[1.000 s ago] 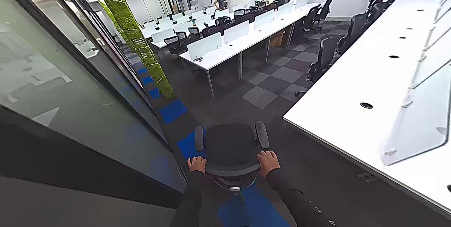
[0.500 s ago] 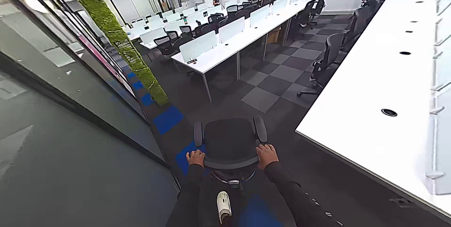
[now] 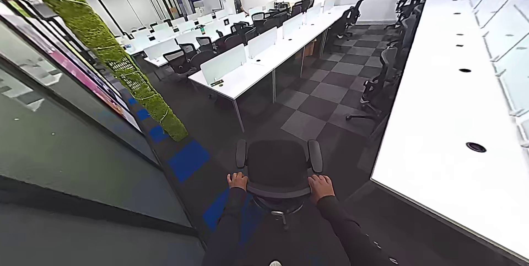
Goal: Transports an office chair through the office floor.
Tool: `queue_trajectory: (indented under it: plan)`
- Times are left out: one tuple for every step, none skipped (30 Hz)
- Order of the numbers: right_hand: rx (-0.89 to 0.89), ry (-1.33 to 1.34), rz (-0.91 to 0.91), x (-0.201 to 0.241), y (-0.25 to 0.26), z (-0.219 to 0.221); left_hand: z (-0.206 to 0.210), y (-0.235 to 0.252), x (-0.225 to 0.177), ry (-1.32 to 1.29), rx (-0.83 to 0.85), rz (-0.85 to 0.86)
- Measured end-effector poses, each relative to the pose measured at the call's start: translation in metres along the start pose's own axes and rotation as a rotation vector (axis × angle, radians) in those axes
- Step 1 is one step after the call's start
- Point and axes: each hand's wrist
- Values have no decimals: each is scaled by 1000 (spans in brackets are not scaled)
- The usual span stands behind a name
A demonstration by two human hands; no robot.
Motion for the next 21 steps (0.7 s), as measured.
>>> queue_trajectory:
  plan:
    - [2, -2, 12, 1, 12, -3, -8, 16, 0, 1, 0, 10]
    - [-2, -4, 22, 3, 23, -5, -15, 31, 1, 4, 3, 23]
    - [-4, -4, 32, 4, 34, -7, -20, 44, 1, 12, 9, 37]
    - [-11, -7, 40, 4, 44, -9, -26, 58, 1, 19, 11, 51]
    - [-20, -8, 47, 5, 53, -10, -30, 71, 1, 37, 15, 59]
    - [-29, -7, 52, 7, 64, -11, -34, 85, 1, 49, 18, 59]
    - [-34, -6, 57, 8, 76, -11, -40, 98, 0, 52, 21, 58]
    - [-41, -5, 60, 8, 88, -12, -46, 111, -1, 53, 27, 58]
    - [-54, -3, 64, 8, 101, -13, -54, 126, -3, 56, 28, 63]
    - [-63, -2, 70, 5, 113, -15, -61, 140, -6, 61, 27, 71]
    - [-71, 5, 75, 2, 125, -17, -66, 154, -10, 70, 29, 76]
    - [-82, 11, 77, 0, 135, -18, -70, 167, -14, 76, 33, 79]
    - [-103, 17, 79, -3, 148, -20, -73, 180, -16, 73, 32, 80]
    - [-124, 22, 81, -4, 161, -20, -77, 194, -17, 76, 33, 79]
    - [-140, 24, 85, -6, 174, -21, -82, 207, -19, 81, 28, 85]
    - [-138, 31, 92, -9, 187, -24, -86, 221, -22, 84, 26, 92]
    - [-128, 37, 97, -12, 199, -28, -91, 236, -25, 95, 27, 94]
    - [-98, 42, 103, -15, 210, -33, -97, 249, -29, 111, 36, 94]
    - [-80, 49, 104, -19, 222, -37, -103, 263, -34, 131, 51, 95]
    - [-66, 56, 103, -22, 235, -40, -110, 277, -39, 156, 71, 97]
    - [-53, 55, 106, -25, 247, -42, -116, 291, -44, 184, 97, 99]
Point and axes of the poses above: each hand's wrist, its own y-axis towards the middle knuckle, its own z-axis out of the palm, x = y × z, and after that the axes turned 6 degrees about -y, right-handed
